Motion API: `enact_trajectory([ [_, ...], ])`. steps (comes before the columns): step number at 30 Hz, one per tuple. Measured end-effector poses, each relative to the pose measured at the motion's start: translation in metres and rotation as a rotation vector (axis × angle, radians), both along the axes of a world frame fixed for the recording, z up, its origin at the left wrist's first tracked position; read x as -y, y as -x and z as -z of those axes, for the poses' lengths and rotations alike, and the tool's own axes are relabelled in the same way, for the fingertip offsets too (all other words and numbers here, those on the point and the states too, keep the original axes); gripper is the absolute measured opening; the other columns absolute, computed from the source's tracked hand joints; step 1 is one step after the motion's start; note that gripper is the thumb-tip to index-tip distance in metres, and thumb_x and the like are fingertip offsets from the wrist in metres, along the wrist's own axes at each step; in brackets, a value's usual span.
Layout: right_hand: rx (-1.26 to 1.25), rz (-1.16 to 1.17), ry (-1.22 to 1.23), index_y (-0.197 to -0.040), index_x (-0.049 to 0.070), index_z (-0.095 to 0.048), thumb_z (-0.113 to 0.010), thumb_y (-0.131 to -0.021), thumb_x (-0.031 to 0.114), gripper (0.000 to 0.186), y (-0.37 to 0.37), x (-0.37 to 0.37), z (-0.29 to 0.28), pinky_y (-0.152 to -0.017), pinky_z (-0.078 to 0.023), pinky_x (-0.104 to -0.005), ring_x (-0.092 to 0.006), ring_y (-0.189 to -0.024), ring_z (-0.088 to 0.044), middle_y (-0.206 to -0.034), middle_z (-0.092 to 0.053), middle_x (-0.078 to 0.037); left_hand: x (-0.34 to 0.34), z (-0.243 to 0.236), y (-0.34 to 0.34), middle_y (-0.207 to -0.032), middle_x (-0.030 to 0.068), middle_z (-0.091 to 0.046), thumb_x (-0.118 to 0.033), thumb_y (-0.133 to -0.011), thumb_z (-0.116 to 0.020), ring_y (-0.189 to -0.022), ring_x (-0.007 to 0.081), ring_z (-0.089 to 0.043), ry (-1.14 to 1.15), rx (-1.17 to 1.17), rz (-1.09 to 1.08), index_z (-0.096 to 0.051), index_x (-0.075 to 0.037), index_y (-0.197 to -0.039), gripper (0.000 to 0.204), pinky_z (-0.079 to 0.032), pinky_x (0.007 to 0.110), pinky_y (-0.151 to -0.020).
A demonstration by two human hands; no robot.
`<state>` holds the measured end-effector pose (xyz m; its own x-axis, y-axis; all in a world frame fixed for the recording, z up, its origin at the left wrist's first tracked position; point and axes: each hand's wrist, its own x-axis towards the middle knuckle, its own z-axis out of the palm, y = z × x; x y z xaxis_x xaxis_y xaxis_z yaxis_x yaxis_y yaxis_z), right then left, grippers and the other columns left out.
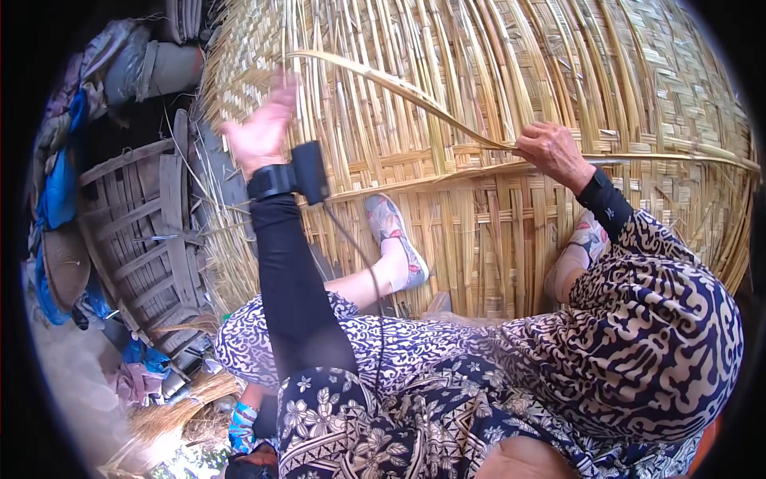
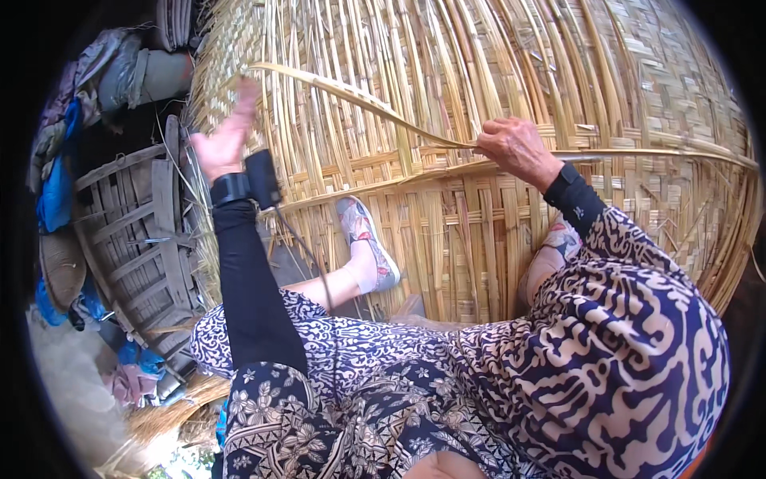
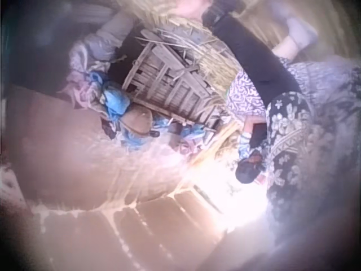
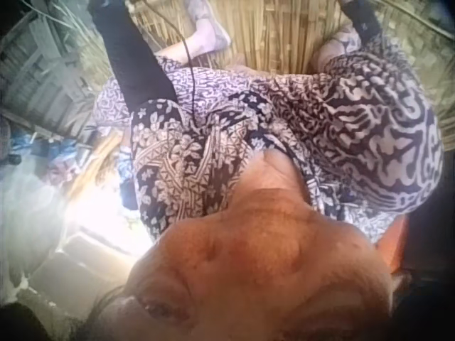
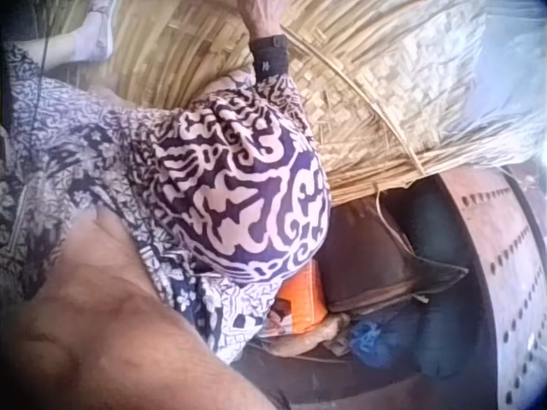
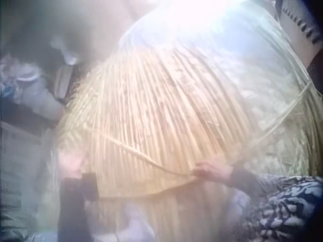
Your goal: Weaving and assembling a large circular bamboo structure using strips of material.
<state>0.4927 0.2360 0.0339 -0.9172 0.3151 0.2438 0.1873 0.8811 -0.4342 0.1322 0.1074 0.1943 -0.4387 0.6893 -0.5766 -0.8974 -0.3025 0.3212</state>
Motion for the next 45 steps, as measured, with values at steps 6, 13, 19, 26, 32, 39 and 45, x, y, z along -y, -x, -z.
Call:
enact_trajectory([
  [6, -0.032, 0.065, 0.032, -0.061, 0.007, -0.050, -0.058, -0.070, 0.022, 0.020, -0.007, 0.001, 0.001, -0.052, -0.041, -0.0330, -0.0211, -0.059, -0.052, -0.061, -0.047, -0.005, 0.005, -0.050, 0.021, -0.097, 0.0183, -0.047, -0.059, -0.060, -0.055, -0.099, 0.0313, -0.041, -0.075, -0.004, -0.186, -0.046, 0.002, -0.091, 0.069, -0.032, 0.047, -0.086],
  [13, 0.034, 0.069, 0.066, -0.062, 0.006, -0.051, -0.058, -0.070, 0.024, 0.020, -0.010, 0.002, 0.001, -0.052, -0.043, -0.0337, -0.0233, -0.059, -0.054, -0.063, -0.051, -0.005, 0.059, -0.083, -0.030, -0.081, 0.0127, -0.058, -0.027, -0.082, -0.039, -0.081, 0.0243, -0.056, -0.435, 0.138, -0.480, -0.049, 0.002, -0.092, 0.032, -0.045, 0.039, -0.071],
  [19, -0.097, 0.169, 0.129, -0.063, 0.005, -0.049, -0.057, -0.072, 0.018, 0.017, -0.012, 0.001, 0.011, -0.050, -0.040, -0.0323, -0.0219, -0.057, -0.051, -0.059, -0.047, -0.005, 0.008, -0.178, -0.177, -0.095, 0.0189, -0.055, -0.009, -0.079, -0.046, -0.085, 0.0266, -0.055, -0.342, -1.570, -0.147, -0.048, 0.006, -0.099, 0.026, -0.042, 0.040, -0.082],
  [26, -0.060, 0.207, 0.042, -0.067, 0.005, -0.048, -0.052, -0.077, 0.023, 0.021, -0.004, 0.009, 0.015, -0.048, -0.041, -0.0310, -0.0197, -0.050, -0.050, -0.056, -0.049, -0.005, -0.035, -0.229, -0.075, -0.083, 0.0094, -0.054, -0.008, -0.082, -0.042, -0.078, 0.0201, -0.054, 0.033, -2.108, -0.264, -0.050, 0.003, -0.090, 0.016, -0.046, 0.031, -0.070],
  [32, -0.005, 0.473, 0.228, -0.070, 0.006, -0.044, -0.053, -0.078, 0.022, 0.019, -0.001, 0.005, 0.027, -0.042, -0.039, -0.0327, -0.0204, -0.047, -0.051, -0.053, -0.050, -0.008, -0.117, -0.181, -0.048, -0.082, 0.0056, -0.056, -0.017, -0.080, -0.048, -0.073, 0.0128, -0.053, 0.276, -2.099, 0.400, -0.052, -0.002, -0.096, 0.022, -0.043, 0.023, -0.064],
  [39, -0.105, 0.604, 0.929, -0.079, -0.002, -0.053, -0.053, -0.079, 0.017, 0.019, 0.000, -0.008, 0.022, -0.048, -0.044, -0.0251, -0.0121, -0.052, -0.055, -0.058, -0.055, -0.007, -0.082, 0.071, -0.082, -0.076, 0.0052, -0.059, -0.015, -0.080, -0.048, -0.063, 0.0081, -0.055, 0.544, -1.426, 0.973, -0.056, -0.002, -0.094, 0.020, -0.046, 0.020, -0.055],
  [45, 0.023, 0.513, 0.741, -0.071, 0.000, -0.055, -0.051, -0.080, 0.023, 0.025, 0.001, -0.008, 0.016, -0.046, -0.041, -0.0274, -0.0143, -0.047, -0.052, -0.051, -0.052, -0.006, -0.080, 0.160, -0.138, -0.082, 0.0120, -0.059, -0.005, -0.080, -0.047, -0.073, 0.0167, -0.060, 0.445, -0.943, 0.850, -0.051, 0.003, -0.097, 0.019, -0.051, 0.024, -0.060],
])
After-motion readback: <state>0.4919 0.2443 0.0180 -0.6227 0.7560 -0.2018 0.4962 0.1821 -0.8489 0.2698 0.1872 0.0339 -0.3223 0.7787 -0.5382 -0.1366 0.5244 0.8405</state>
